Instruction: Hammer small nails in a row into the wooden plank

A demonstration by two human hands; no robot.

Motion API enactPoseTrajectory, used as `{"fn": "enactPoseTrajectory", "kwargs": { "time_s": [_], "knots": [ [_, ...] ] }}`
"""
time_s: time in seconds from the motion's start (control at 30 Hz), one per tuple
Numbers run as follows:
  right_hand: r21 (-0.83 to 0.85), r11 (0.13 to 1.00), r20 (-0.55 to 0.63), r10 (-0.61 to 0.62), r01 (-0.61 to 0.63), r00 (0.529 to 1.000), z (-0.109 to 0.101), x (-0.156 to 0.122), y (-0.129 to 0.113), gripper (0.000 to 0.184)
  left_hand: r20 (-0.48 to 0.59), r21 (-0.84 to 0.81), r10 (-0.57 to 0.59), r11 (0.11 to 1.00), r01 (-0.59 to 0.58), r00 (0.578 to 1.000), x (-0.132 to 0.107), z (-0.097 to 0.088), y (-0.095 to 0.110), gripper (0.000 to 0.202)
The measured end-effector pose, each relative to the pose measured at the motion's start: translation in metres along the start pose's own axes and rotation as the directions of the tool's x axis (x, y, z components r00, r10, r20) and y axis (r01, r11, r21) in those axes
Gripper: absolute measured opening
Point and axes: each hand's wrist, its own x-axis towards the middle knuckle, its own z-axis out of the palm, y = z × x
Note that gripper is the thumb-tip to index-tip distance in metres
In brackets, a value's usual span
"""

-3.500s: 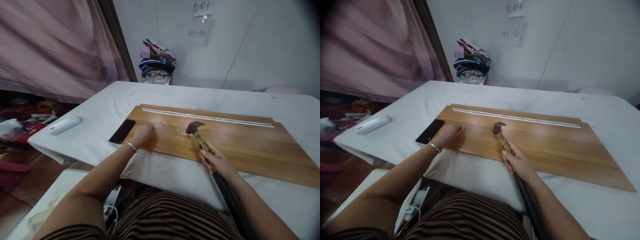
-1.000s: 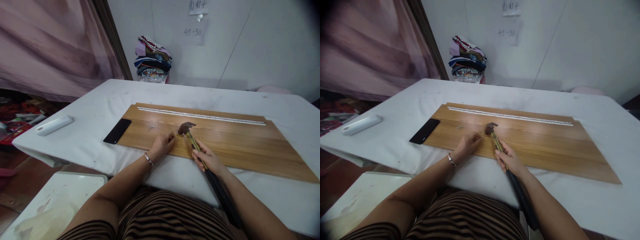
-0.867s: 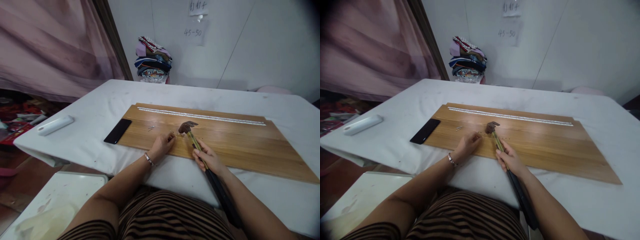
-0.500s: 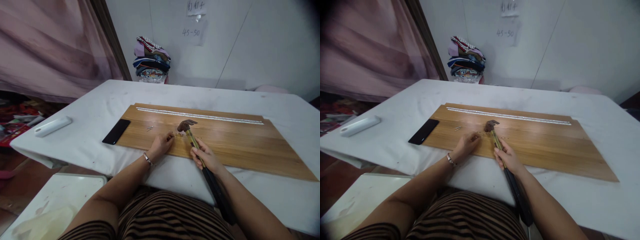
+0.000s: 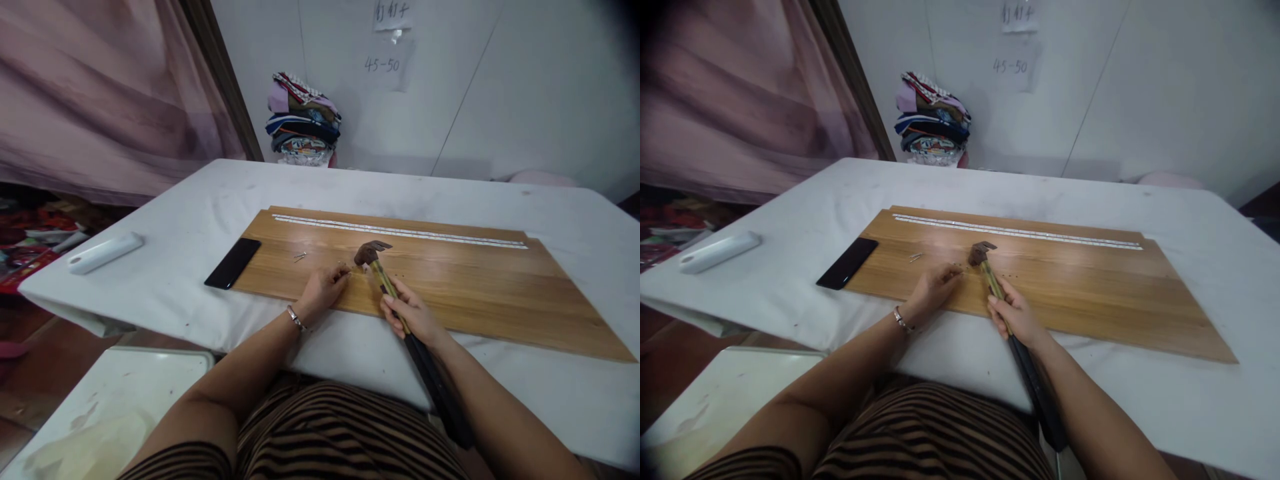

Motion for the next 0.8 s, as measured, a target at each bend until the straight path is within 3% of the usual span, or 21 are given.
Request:
{"fn": "enactPoseTrajectory", "kwargs": {
  "time_s": [0.5, 0.8],
  "knots": [
    [-0.052, 0.998, -0.041, 0.031, -0.033, 0.999, -0.009, -0.010, -0.011, 0.075, -0.020, -0.041, -0.086, 0.995, 0.086, 0.996, -0.001, -0.002, 0.000, 0.012],
    [-0.076, 0.996, -0.029, 0.035, -0.037, 0.999, -0.011, -0.011, -0.010, 0.074, -0.057, -0.054, -0.030, 0.998, 0.027, 0.998, 0.002, -0.001, -0.007, 0.010]
  ]
}}
